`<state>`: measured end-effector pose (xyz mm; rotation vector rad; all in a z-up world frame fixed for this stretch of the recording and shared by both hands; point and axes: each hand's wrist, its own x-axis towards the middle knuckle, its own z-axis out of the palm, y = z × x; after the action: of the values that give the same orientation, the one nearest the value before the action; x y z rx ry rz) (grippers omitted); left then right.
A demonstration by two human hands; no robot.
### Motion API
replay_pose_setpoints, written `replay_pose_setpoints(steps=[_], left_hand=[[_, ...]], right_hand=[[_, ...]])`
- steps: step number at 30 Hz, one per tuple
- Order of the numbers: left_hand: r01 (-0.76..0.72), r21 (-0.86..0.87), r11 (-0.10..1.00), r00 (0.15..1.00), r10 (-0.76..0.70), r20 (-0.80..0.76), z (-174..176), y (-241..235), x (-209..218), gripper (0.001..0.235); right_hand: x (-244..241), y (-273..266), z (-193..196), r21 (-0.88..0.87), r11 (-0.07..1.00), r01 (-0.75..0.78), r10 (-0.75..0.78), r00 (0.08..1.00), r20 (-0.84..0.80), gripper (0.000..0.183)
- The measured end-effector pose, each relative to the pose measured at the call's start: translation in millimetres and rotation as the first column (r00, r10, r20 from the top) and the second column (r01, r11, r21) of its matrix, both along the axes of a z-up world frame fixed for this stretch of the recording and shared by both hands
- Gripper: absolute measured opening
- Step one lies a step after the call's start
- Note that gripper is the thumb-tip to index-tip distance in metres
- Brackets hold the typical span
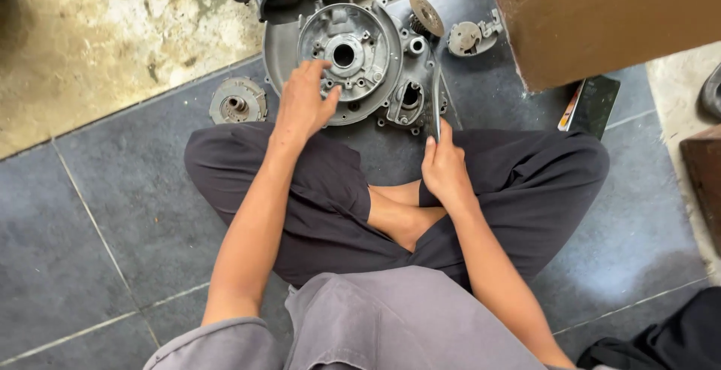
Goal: Cleaning internal motorcycle engine components, specifically clutch plates and housing, using a wire brush.
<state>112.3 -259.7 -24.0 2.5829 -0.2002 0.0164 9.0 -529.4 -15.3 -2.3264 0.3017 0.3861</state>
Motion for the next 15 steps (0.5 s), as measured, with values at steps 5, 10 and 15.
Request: replay_pose_setpoints(steps=[5,10,15], left_hand=[[0.091,0.007,0.996,0.996,-0.091,-0.016,-35,-22,0,0.035],[0.152,0.021,0.988,0.979,-0.147,-0.144,-33,-16,1,0.034],[0.149,0.048,0.988,0.973,-0.138,-0.185,-33,-17,1,0.033]], right_hand=[[8,-7,-13,-0.012,1.0,-0.005,0.005,1.0,0.011,0.041],[-13,-10,-17,-0.028,1.0,-0.001,-0.001,0.996,-0.086,0.041],[18,-7,-5,-0.011,1.0,-0.028,0.027,0.997,-0.079,0.041]])
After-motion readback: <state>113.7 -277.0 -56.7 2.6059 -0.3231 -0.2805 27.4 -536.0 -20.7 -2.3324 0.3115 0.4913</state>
